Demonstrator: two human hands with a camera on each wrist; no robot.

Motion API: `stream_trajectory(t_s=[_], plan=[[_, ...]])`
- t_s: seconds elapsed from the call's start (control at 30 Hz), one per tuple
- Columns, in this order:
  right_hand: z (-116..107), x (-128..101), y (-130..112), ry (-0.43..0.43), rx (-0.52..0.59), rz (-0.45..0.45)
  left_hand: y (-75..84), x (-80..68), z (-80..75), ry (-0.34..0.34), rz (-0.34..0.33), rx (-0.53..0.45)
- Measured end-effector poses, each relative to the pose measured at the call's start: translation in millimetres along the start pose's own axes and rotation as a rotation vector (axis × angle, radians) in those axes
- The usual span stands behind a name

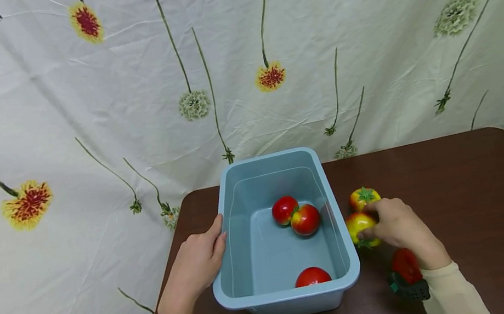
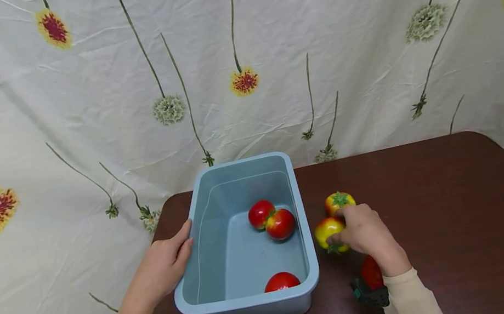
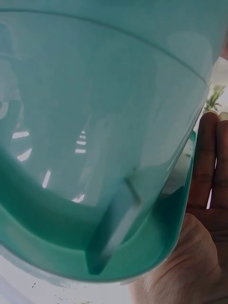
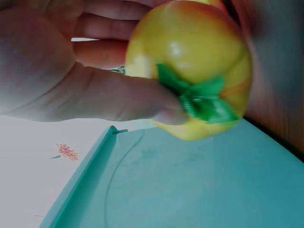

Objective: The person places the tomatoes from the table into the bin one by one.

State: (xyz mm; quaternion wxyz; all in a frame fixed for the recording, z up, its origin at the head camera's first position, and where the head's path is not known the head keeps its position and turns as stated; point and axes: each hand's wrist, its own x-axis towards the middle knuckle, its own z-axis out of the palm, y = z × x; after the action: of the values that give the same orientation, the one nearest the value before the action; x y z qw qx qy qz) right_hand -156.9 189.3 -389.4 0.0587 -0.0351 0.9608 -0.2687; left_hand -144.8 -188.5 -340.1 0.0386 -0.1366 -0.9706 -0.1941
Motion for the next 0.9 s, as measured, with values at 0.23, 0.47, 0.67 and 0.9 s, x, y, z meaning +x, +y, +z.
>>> stream_trajectory(t_s=[0.23,0.47,0.67,0.9], plan=[[-5.4,-4.2,-0.9,0.133,0.094,0.002,0.1,0.1,-0.2,-0.004,0.000,-0.001],[-8.7,-7.2,-2.5,0.253,0.165,-0.036,0.5,-0.1,-0.2,-0.001,0.000,0.007],[-10.9,-9.2,-1.9,0.329,0.245,-0.058,0.5,0.0,-0.2,0.000,0.003,0.007],[-16.0,-15.2,-6.2,0.361,0.363,-0.044,0.4,-0.1,0.0,-0.001,0.004,0.006]])
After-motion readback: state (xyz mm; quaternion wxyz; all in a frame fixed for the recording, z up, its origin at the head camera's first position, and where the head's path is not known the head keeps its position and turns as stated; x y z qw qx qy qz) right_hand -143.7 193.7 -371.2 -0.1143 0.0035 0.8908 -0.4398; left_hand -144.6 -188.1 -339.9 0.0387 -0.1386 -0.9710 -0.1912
